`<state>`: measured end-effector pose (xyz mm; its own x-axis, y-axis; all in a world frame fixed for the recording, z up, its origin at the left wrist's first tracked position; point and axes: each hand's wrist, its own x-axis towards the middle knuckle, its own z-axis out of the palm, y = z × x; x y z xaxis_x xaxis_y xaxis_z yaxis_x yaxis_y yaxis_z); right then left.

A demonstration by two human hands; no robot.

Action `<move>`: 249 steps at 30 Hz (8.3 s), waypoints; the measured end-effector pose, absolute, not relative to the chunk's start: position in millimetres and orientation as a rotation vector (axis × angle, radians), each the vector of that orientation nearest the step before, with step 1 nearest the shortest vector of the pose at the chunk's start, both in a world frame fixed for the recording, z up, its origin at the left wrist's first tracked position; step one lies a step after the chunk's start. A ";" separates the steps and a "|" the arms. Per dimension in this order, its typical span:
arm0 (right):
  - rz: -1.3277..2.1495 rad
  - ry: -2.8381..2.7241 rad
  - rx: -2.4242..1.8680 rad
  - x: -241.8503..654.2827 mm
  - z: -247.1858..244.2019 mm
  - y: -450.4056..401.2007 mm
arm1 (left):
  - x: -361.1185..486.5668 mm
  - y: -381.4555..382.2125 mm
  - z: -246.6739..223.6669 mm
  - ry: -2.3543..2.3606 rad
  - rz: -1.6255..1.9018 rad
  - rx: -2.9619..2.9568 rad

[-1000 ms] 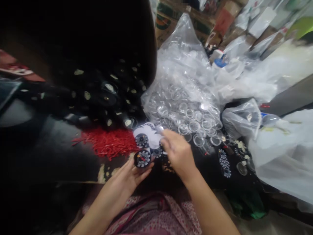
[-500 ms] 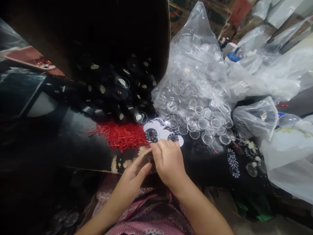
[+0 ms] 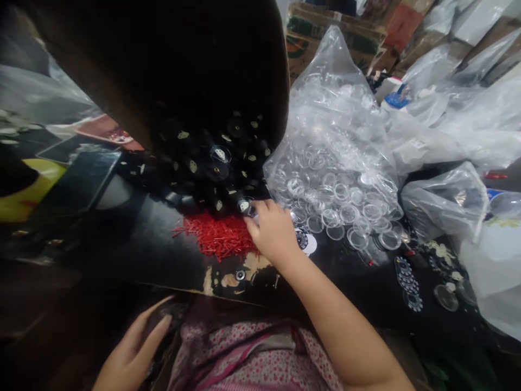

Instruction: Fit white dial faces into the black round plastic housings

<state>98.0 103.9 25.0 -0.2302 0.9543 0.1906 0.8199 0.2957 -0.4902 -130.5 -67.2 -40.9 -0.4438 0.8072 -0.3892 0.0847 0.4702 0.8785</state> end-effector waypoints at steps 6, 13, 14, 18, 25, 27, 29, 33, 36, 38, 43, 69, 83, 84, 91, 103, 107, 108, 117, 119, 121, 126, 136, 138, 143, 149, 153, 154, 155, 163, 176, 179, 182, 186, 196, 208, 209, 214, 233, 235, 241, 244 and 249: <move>0.293 -2.182 -1.751 77.8 21.7 137.7 | -145.4 -56.6 -23.3 1.857 1.129 0.913; 0.448 -2.244 -1.504 86.7 33.0 51.3 | -51.8 -13.6 3.6 1.126 1.200 0.374; 0.495 -2.271 -1.460 90.6 32.7 37.9 | -43.7 -10.0 3.5 1.101 1.193 0.303; 0.564 -2.171 -1.551 133.7 25.5 25.7 | -32.7 -6.5 -1.0 0.980 1.143 0.255; 0.318 -1.974 -2.038 192.9 8.5 61.2 | -27.1 -12.5 -6.0 0.984 1.146 0.246; 0.327 -1.955 -2.020 192.8 5.8 60.0 | -25.2 -13.4 -6.3 0.983 1.153 0.219; 0.337 -1.938 -2.011 192.0 4.0 57.2 | -24.5 -13.8 -5.5 0.979 1.152 0.216; 0.323 -1.932 -2.029 191.4 3.3 54.7 | -23.6 -12.9 -2.7 0.991 1.147 0.214; 0.276 -1.949 -2.032 189.6 4.3 54.7 | -21.9 -11.6 -3.2 0.997 1.154 0.209; 0.232 -1.969 -2.029 188.4 4.6 54.1 | -21.2 -11.3 -4.8 0.999 1.147 0.216; 0.207 -1.983 -2.065 185.6 4.5 51.4 | -20.7 -12.0 -5.9 0.989 1.143 0.229; 1.341 -1.345 -1.439 147.9 23.2 26.3 | -14.3 -9.1 1.5 0.815 1.277 0.161; 0.956 -1.667 -1.521 117.0 45.0 21.5 | -9.1 -16.7 -6.4 1.102 1.141 0.538; 0.985 -1.665 -1.543 117.5 44.5 22.3 | -10.8 -17.3 -8.6 1.131 1.128 0.599; 1.253 -1.493 -1.580 127.4 39.0 26.0 | -21.2 -17.9 -18.8 1.065 1.067 0.719; 1.221 -1.559 -1.632 130.1 33.3 20.6 | -15.9 -16.7 -5.2 1.031 1.088 0.581; 1.250 -1.711 -1.547 133.4 36.3 8.6 | -20.2 -20.4 -7.6 1.087 1.038 0.632; 1.253 -1.752 -1.517 134.4 36.8 7.0 | -23.3 -22.0 -9.0 1.109 1.024 0.677; 0.437 -2.358 -1.760 116.4 22.0 55.6 | -42.7 -24.2 -13.4 1.113 1.152 0.529; 0.404 -2.378 -1.772 108.7 19.0 63.9 | -39.7 -21.9 -9.3 1.042 1.194 0.428; 0.389 -2.391 -1.773 105.6 17.7 67.4 | -37.0 -19.2 -5.2 0.993 1.231 0.327; 0.455 -2.353 -1.786 114.3 16.8 62.0 | -33.6 -9.2 0.4 0.902 1.234 0.178; 0.640 -2.139 -1.494 122.6 25.7 33.9 | -21.3 -4.4 -0.3 0.875 1.261 0.219; 0.602 -2.159 -1.460 125.2 26.8 31.6 | -21.8 -6.6 0.9 0.898 1.269 0.271; 0.638 -2.193 -1.446 133.8 31.6 26.1 | -23.8 -7.3 6.2 0.905 1.280 0.282; 0.572 -2.215 -1.440 135.5 33.7 21.6 | -21.7 -6.5 8.9 0.908 1.283 0.268; 0.588 -2.190 -1.454 133.3 32.5 21.8 | -23.1 -7.2 12.4 0.884 1.273 0.260; 0.626 -2.164 -1.453 133.3 33.2 21.5 | -24.3 -6.9 13.0 0.873 1.268 0.258; 0.675 -2.125 -1.450 133.3 34.3 21.0 | -25.4 -6.4 13.2 0.864 1.266 0.257; 0.919 -1.931 -1.410 124.7 44.7 15.5 | -14.3 -3.0 -6.0 1.035 1.212 0.465; 0.933 -1.905 -1.507 125.6 47.2 12.2 | -15.2 -8.7 -5.5 1.094 1.175 0.877; 0.966 -1.901 -1.498 125.9 46.8 9.8 | -15.9 -9.3 -3.1 1.146 1.189 0.914; 0.945 -1.932 -1.490 125.7 46.7 7.1 | -17.8 -11.6 -0.6 1.183 1.198 0.972; 0.902 -1.938 -1.440 124.3 48.6 3.0 | -19.9 -16.9 2.4 1.226 1.196 1.063; 0.877 -1.936 -1.526 123.1 45.2 -0.9 | -31.2 -16.8 3.2 1.324 1.050 1.207; 0.297 -2.405 -1.380 126.2 35.2 18.5 | -27.6 -13.6 -15.2 1.094 0.945 0.680; 0.257 -2.422 -1.377 124.8 34.0 19.3 | -25.8 -14.6 -15.2 1.135 0.934 0.678; 0.332 -2.287 -1.507 114.9 35.4 17.9 | -11.6 -18.7 -15.9 1.167 0.970 0.509; 0.193 -1.650 -1.826 224.7 22.9 71.4 | -4.8 -6.0 -16.9 0.895 1.110 0.315; 0.472 -1.631 -1.709 200.3 30.9 51.5 | -6.2 -3.3 -14.0 0.849 1.081 0.279; 0.923 -1.877 -1.435 137.2 40.6 14.5 | -7.8 -3.0 -13.6 0.877 1.078 0.428; 0.913 -1.903 -1.437 133.3 39.0 16.4 | -11.3 -7.7 -14.9 0.967 1.036 0.623; 0.642 -1.988 -1.580 127.8 35.8 21.8 | -14.2 -17.7 -13.5 1.011 0.980 0.909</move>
<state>127.8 21.8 35.8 -0.1871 0.9769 0.1032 0.7322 0.2087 -0.6483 -14.2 -17.7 -13.5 0.2201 0.9429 -0.2500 -0.2197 0.2976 0.9291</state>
